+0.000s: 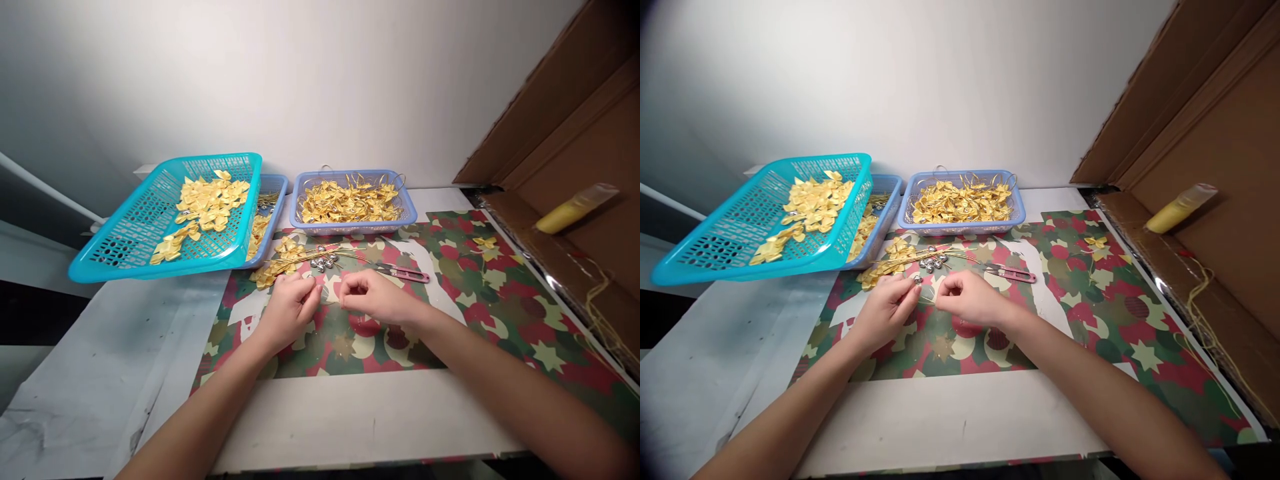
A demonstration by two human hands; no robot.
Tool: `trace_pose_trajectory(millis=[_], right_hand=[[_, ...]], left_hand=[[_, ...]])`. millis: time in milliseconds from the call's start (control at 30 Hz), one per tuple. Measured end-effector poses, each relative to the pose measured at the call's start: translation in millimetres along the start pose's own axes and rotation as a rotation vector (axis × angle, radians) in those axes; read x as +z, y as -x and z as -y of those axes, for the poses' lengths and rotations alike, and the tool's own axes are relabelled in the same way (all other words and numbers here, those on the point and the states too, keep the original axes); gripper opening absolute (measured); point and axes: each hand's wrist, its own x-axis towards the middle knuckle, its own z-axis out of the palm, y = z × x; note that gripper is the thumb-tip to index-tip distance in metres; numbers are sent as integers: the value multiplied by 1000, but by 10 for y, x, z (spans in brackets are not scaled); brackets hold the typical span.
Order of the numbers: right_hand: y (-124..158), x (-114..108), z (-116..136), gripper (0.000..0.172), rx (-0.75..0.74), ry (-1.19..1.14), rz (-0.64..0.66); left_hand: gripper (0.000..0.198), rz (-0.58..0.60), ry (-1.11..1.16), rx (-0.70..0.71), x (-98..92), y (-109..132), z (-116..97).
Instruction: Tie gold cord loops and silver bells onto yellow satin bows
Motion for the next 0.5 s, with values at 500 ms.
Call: trace_pose_trajectory(millis=[500], right_hand=[[191,-123,218,20,-699,958,-121]], left_hand=[[33,300,743,-133,-31,154,-253]])
